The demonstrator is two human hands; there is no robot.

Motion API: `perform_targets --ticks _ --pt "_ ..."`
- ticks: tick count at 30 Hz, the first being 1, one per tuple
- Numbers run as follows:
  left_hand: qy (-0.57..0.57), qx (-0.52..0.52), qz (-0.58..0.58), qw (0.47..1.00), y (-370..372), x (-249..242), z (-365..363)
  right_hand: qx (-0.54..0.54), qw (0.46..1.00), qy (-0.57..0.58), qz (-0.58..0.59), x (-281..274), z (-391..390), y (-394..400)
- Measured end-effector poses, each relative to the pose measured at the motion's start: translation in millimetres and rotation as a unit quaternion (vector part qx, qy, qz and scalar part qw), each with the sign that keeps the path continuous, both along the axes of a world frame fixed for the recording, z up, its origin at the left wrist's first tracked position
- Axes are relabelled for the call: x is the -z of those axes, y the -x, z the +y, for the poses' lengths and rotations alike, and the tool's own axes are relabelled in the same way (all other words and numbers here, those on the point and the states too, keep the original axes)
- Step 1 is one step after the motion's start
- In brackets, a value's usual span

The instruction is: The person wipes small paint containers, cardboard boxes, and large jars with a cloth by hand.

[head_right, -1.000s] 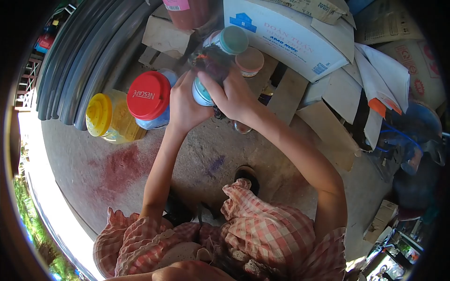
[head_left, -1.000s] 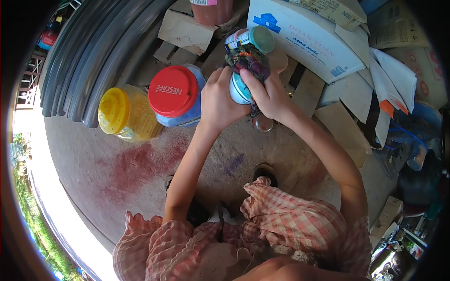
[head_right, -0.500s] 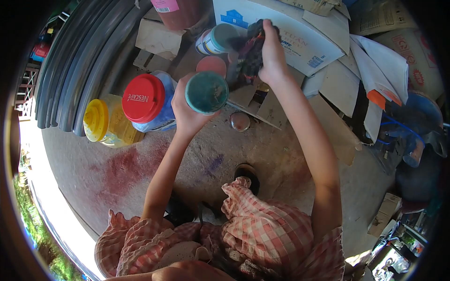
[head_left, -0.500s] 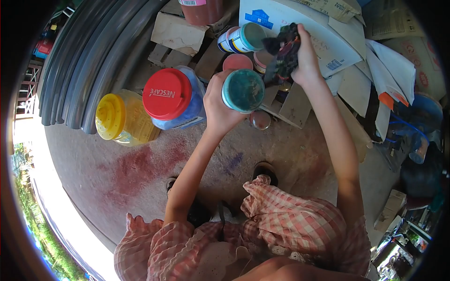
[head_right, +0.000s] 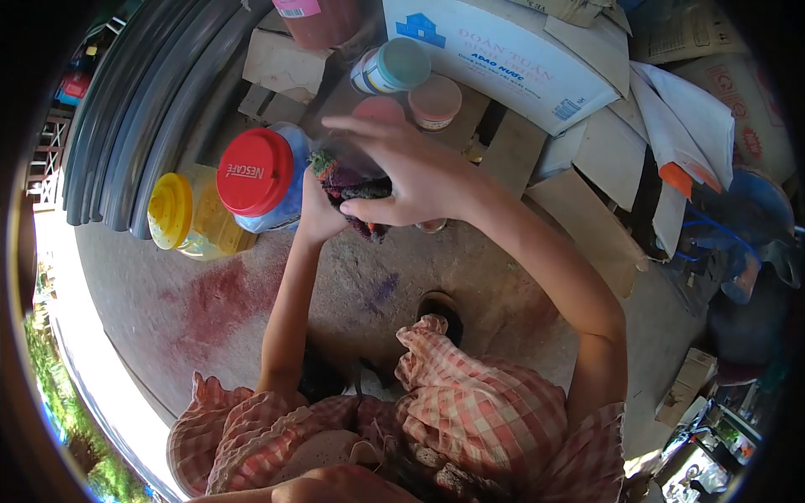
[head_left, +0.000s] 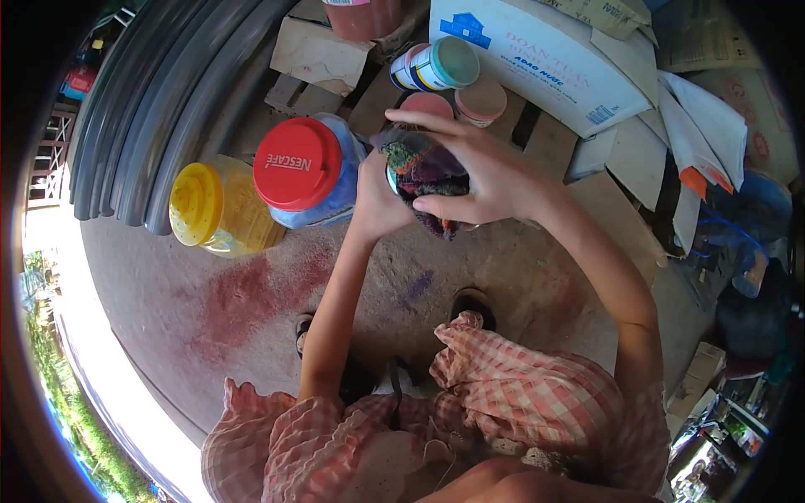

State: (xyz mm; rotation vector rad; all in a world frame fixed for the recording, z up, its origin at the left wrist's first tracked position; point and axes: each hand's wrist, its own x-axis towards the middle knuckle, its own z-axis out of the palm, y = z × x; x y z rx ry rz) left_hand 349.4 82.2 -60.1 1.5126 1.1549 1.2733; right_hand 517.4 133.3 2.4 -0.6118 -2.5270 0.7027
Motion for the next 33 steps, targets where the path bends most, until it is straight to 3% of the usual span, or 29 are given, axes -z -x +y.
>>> perform_targets --ticks 3,6,7,9,11,14,15,16,18,22,24,26,29,32,33 --pt "0.019 0.036 0.020 0.999 9 -6 -5 -0.004 0.992 0.105 0.068 2 -18 6" --pt "0.002 0.039 0.117 0.992 9 -24 -5 0.052 0.991 -0.006 0.124 22 -25 4" --pt "-0.005 0.028 0.141 0.990 6 -28 -7 0.068 0.981 0.024 0.181 28 -26 5" --pt "-0.048 -0.012 0.183 0.982 -2 -28 -8 0.126 0.949 0.189 0.217 41 -28 5" --pt "-0.113 -0.062 0.287 0.949 -5 -38 -8 0.170 0.878 0.377 0.240 54 -30 4" --pt "-0.184 -0.074 0.365 0.910 -7 -45 -3 0.272 0.737 0.495 0.373 86 -32 12" --pt "-0.202 -0.075 0.364 0.906 -7 -41 -1 0.296 0.755 0.455 0.368 85 -28 15" --pt "-0.222 -0.076 0.363 0.902 -6 -38 2 0.298 0.705 0.536 0.357 81 -24 14" --pt "-0.234 -0.097 0.315 0.915 -7 -33 6 0.296 0.586 0.681 0.325 68 -13 6" --pt "-0.140 -0.089 0.116 0.979 -3 -14 7 0.188 0.496 0.757 0.382 55 7 -14" --pt "-0.100 -0.069 0.061 0.991 0 -10 7 0.180 0.551 0.683 0.444 39 12 -21" --pt "-0.111 -0.050 0.088 0.989 6 -8 7 0.167 0.625 0.586 0.488 29 20 -24" --pt "-0.124 -0.029 0.078 0.989 8 -7 7 0.139 0.674 0.529 0.497 9 17 -24" --pt "-0.098 -0.025 0.070 0.992 7 -10 5 0.117 0.887 0.329 0.303 4 -1 -25" --pt "-0.084 -0.026 0.072 0.994 7 -12 4 0.104 0.954 0.169 0.225 1 -6 -17"
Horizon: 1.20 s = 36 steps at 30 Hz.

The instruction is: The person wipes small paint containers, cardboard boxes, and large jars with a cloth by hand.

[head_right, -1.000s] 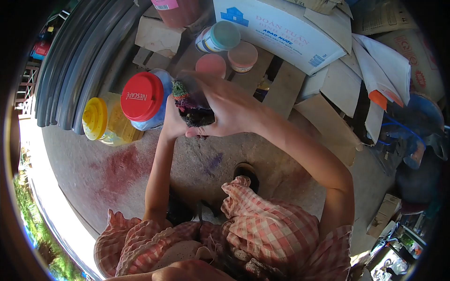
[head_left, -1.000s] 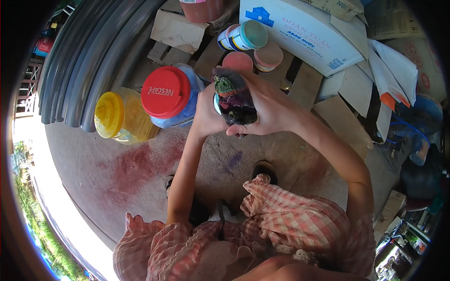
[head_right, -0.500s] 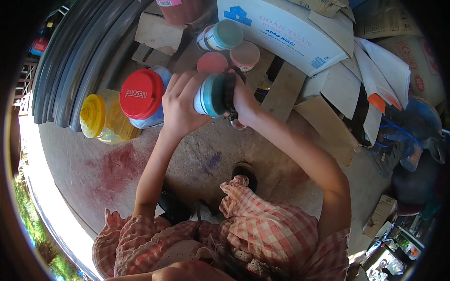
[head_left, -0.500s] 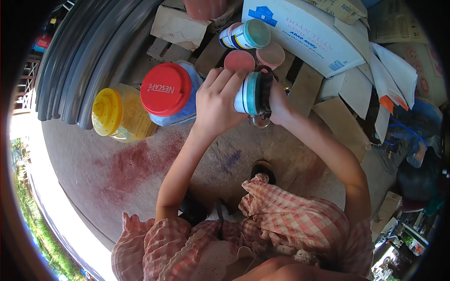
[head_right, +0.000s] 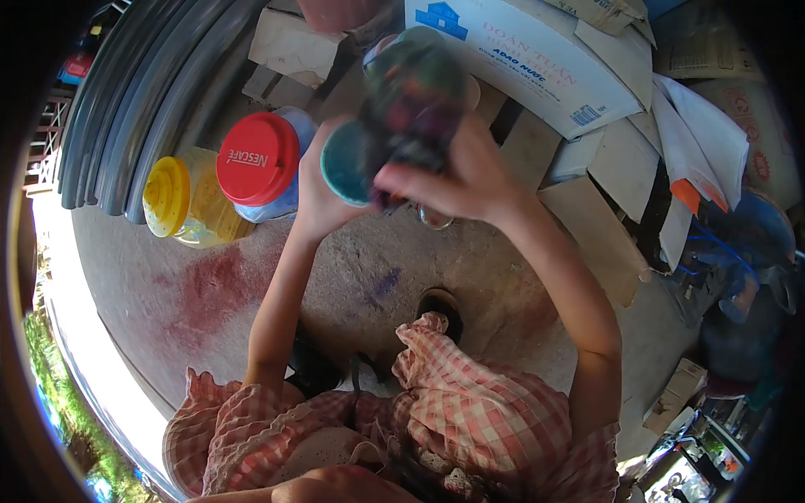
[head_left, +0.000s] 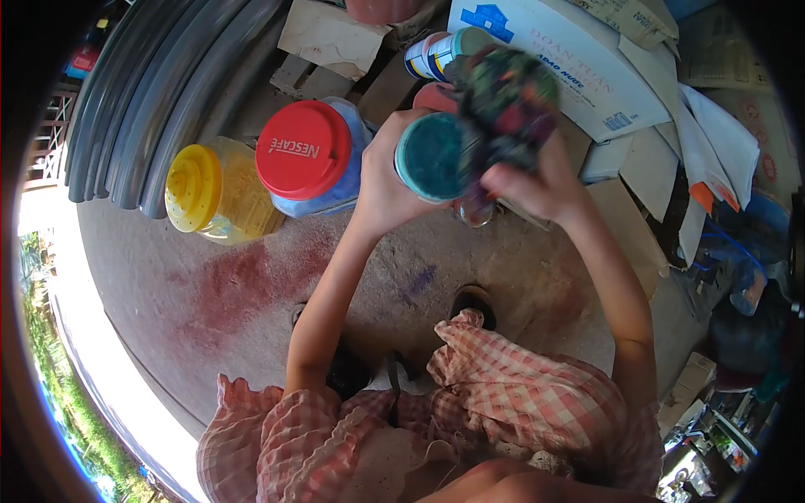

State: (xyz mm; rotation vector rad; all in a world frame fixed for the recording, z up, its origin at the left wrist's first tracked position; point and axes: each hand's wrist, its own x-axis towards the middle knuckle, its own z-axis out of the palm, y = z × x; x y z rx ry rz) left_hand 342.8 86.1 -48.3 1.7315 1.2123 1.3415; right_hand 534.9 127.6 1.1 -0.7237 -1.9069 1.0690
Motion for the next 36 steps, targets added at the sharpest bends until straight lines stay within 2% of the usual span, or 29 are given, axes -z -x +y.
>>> perform_targets --ticks 1,3,4,5,6,7,8,9,10,11,13,14,17,18,20,21,22,25,26,28,30,31,32,33,34,35,36 --pt "0.002 0.006 0.024 1.000 0 -1 -2 0.004 0.982 -0.158 -0.104 -4 -4 15" --pt "0.004 0.020 0.073 0.997 -1 -4 -7 0.028 0.959 -0.236 -0.154 2 -7 29" --pt "-0.078 -0.024 0.105 0.991 -7 -10 -8 0.048 0.981 -0.160 -0.101 16 -5 32" --pt "-0.064 -0.049 0.146 0.986 -12 -14 -10 0.067 0.993 -0.081 -0.048 24 -5 36" --pt "-0.049 -0.074 0.188 0.978 -18 -17 -13 0.105 0.987 0.103 0.062 22 -12 42" --pt "-0.033 -0.099 0.229 0.968 -23 -18 -15 0.129 0.976 0.142 0.103 28 -7 43" --pt "-0.079 -0.123 0.221 0.964 -29 -14 -13 0.142 0.959 0.225 0.096 28 -1 40" --pt "-0.096 -0.132 0.235 0.958 -32 -16 -15 0.154 0.935 0.307 0.090 28 6 37" --pt "-0.109 -0.137 0.248 0.953 -34 -14 -16 0.147 0.882 0.403 0.194 38 14 38" --pt "-0.122 -0.142 0.260 0.947 -35 -13 -17 0.142 0.835 0.489 0.208 48 20 33" --pt "-0.076 -0.134 0.162 0.975 -35 -17 -18 0.091 0.738 0.621 0.246 46 25 20" --pt "-0.053 -0.129 0.114 0.984 -33 -19 -19 0.080 0.729 0.615 0.290 49 24 16" --pt "0.104 -0.055 -0.058 0.991 -23 -24 -17 0.023 0.801 0.498 0.333 41 28 -1" --pt "0.120 -0.047 -0.079 0.989 -20 -22 -15 0.015 0.841 0.447 0.303 30 26 -8" --pt "0.198 -0.018 -0.066 0.978 -13 -33 -13 0.017 0.957 0.250 0.146 20 8 -7" --pt "0.237 -0.003 -0.059 0.970 -11 -38 -12 0.017 0.988 0.143 0.062 14 4 -5" --pt "0.205 -0.009 0.000 0.979 -11 -39 -13 -0.101 0.989 0.053 -0.091 1 5 0" --pt "0.118 -0.040 0.166 0.978 -16 -41 -15 -0.080 0.984 0.161 0.013 22 5 20" --pt "0.096 -0.064 0.215 0.970 -19 -38 -14 -0.022 0.990 0.138 -0.004 25 2 26" --pt "0.010 -0.115 0.267 0.957 -27 -24 -13 0.061 0.968 0.242 -0.011 42 8 28" --pt "-0.077 -0.124 0.263 0.954 -32 -17 -14 0.116 0.922 0.368 0.024 42 13 26" --pt "-0.119 -0.128 0.261 0.949 -33 -19 -15 0.151 0.867 0.465 0.101 37 13 29" --pt "-0.084 -0.107 0.266 0.954 -30 -24 -17 0.137 0.827 0.533 0.113 43 19 24" --pt "-0.038 -0.099 0.138 0.985 -28 -21 -15 0.122 0.784 0.596 0.124 52 28 13" --pt "0.010 -0.088 0.009 0.996 -26 -15 -11 0.087 0.770 0.618 0.132 59 34 4" --pt "0.059 -0.076 -0.121 0.988 -24 -10 -7 0.072 0.782 0.602 0.144 62 38 -6" --pt "0.165 -0.030 -0.254 0.953 -18 -7 -4 0.057 0.793 0.586 0.157 58 40 -13"
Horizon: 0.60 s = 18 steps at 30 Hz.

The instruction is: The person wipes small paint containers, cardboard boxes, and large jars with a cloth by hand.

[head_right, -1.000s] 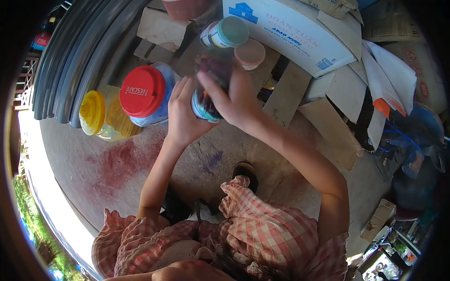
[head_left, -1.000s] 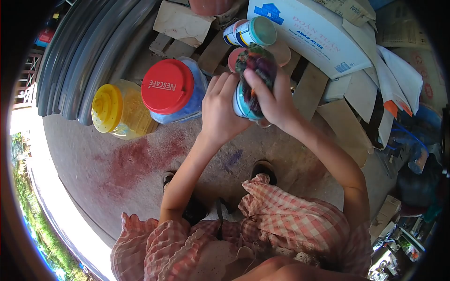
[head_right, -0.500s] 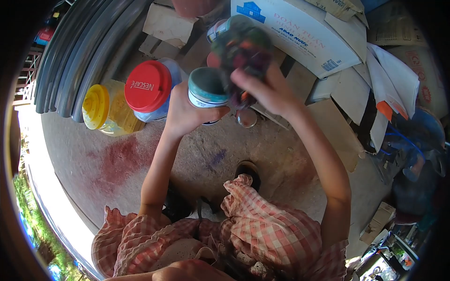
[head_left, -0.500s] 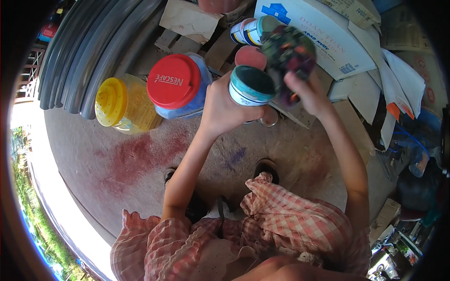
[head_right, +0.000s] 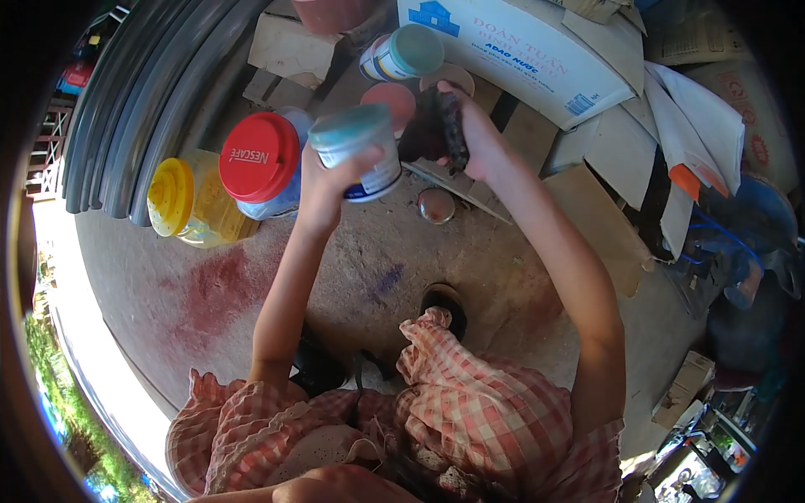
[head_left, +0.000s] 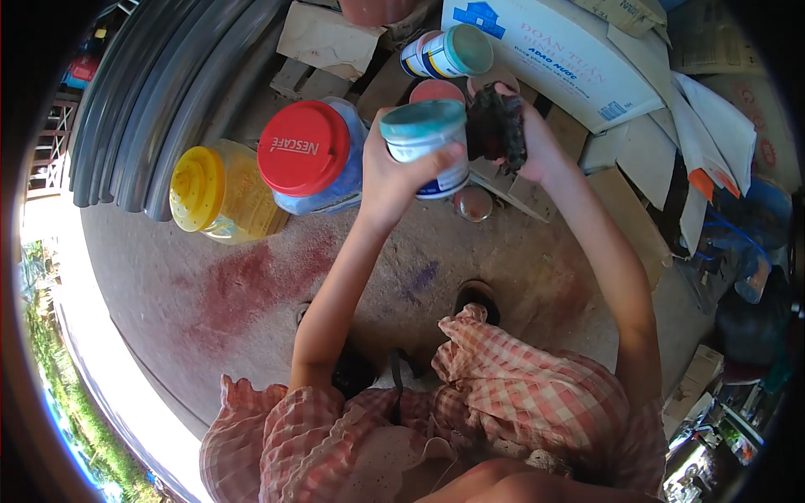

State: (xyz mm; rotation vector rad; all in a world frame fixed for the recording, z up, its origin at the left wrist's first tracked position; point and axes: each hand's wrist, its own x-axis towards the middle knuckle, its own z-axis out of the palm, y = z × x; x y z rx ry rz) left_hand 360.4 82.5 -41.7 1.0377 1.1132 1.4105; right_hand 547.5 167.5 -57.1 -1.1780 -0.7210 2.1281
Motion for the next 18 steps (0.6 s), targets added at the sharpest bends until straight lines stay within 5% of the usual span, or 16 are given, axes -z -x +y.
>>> perform_targets --ticks 3,5,6,8,11,18 --pt "0.081 0.012 -0.231 0.970 10 -11 19 0.021 1.000 -0.019 0.004 -16 6 -15" --pt "0.062 -0.043 -0.116 0.990 17 -9 38 0.027 0.999 -0.032 -0.020 -26 6 -22" --pt "0.026 -0.115 0.050 0.992 20 -7 48 0.023 0.998 -0.042 -0.029 -26 7 -24" --pt "-0.025 -0.213 0.332 0.918 24 -3 66 0.020 0.998 -0.054 -0.024 -31 3 -22" --pt "-0.075 -0.295 0.436 0.847 24 35 92 0.046 0.996 -0.066 -0.035 -39 0 -15" --pt "-0.035 -0.282 0.356 0.890 21 80 103 0.140 0.987 -0.078 -0.015 -37 6 -16"
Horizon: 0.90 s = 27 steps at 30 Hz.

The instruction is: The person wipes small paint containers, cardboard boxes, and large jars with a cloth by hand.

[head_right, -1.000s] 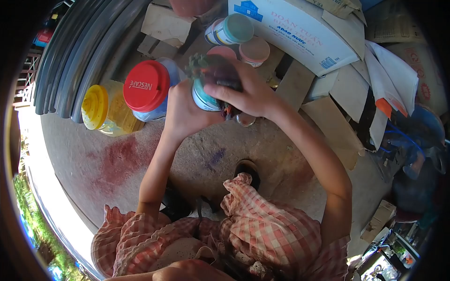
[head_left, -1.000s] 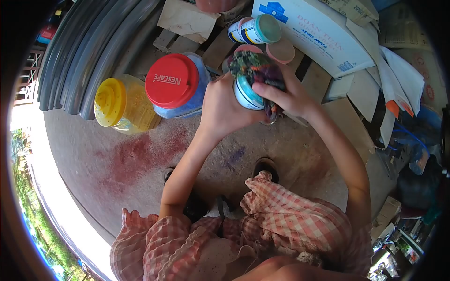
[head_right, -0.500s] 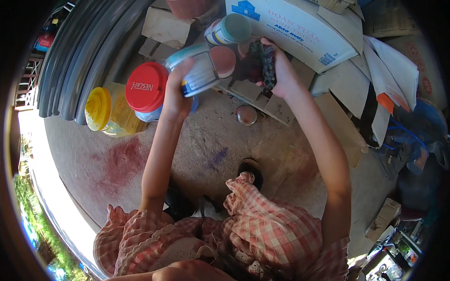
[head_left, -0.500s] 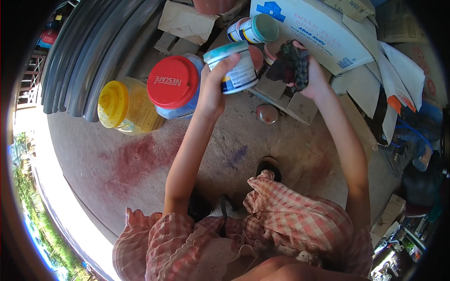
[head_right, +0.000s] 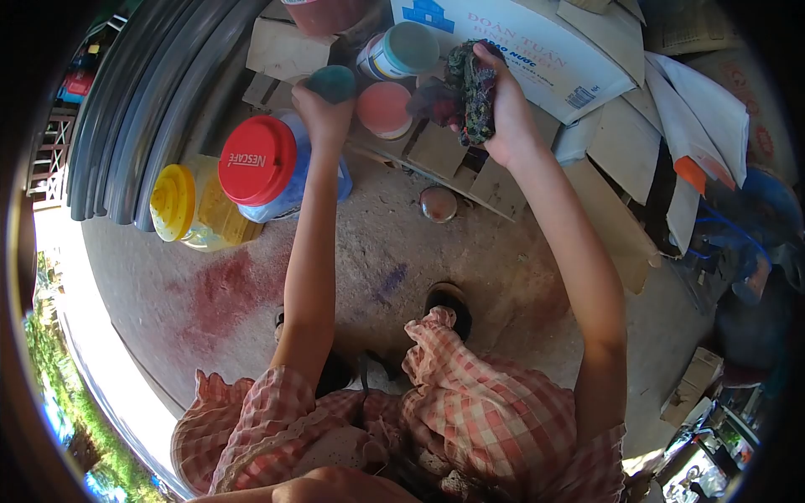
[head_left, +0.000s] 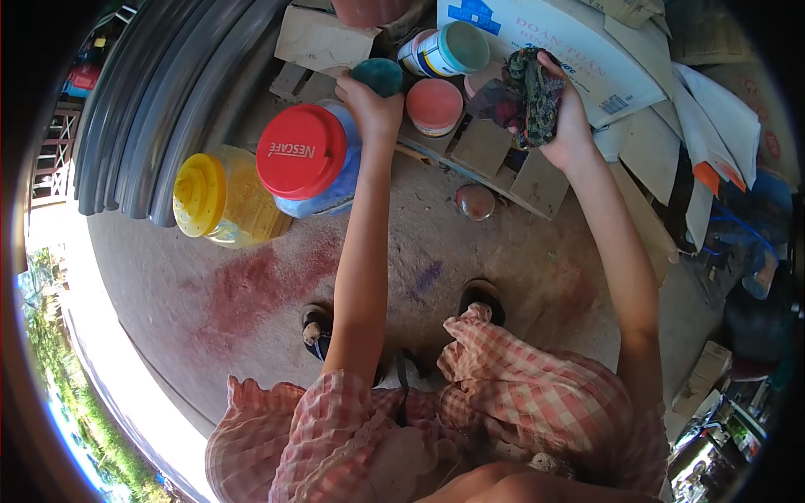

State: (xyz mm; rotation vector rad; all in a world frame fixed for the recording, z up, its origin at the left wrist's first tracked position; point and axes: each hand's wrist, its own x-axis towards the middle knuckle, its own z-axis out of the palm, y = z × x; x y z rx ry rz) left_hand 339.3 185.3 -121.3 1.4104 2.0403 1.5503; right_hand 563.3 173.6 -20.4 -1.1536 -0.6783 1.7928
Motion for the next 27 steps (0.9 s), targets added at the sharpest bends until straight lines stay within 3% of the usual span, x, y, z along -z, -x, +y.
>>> perform_targets --ticks 3,6,9,17,22,25,27 --pt "-0.008 0.063 -0.073 0.995 0 -13 -24 -0.014 0.997 -0.038 0.071 1 3 -4" --pt "-0.062 0.059 0.039 0.996 -17 3 -58 -0.020 0.996 -0.043 0.072 -2 7 -4" --pt "-0.117 0.045 -0.032 0.992 -55 -16 -83 -0.028 0.995 -0.035 0.087 1 7 -4" --pt "-0.022 -0.004 -0.121 0.992 -80 34 -67 0.011 0.995 -0.010 0.097 4 4 -6" --pt "0.010 -0.028 -0.144 0.989 -90 32 -48 0.057 0.990 -0.018 0.127 -4 -2 2" --pt "0.045 -0.015 -0.114 0.992 -83 26 -49 0.087 0.982 -0.122 0.117 9 -4 2" --pt "0.036 0.004 -0.080 0.996 -87 12 -71 -0.027 0.968 -0.245 -0.051 15 -14 -3"
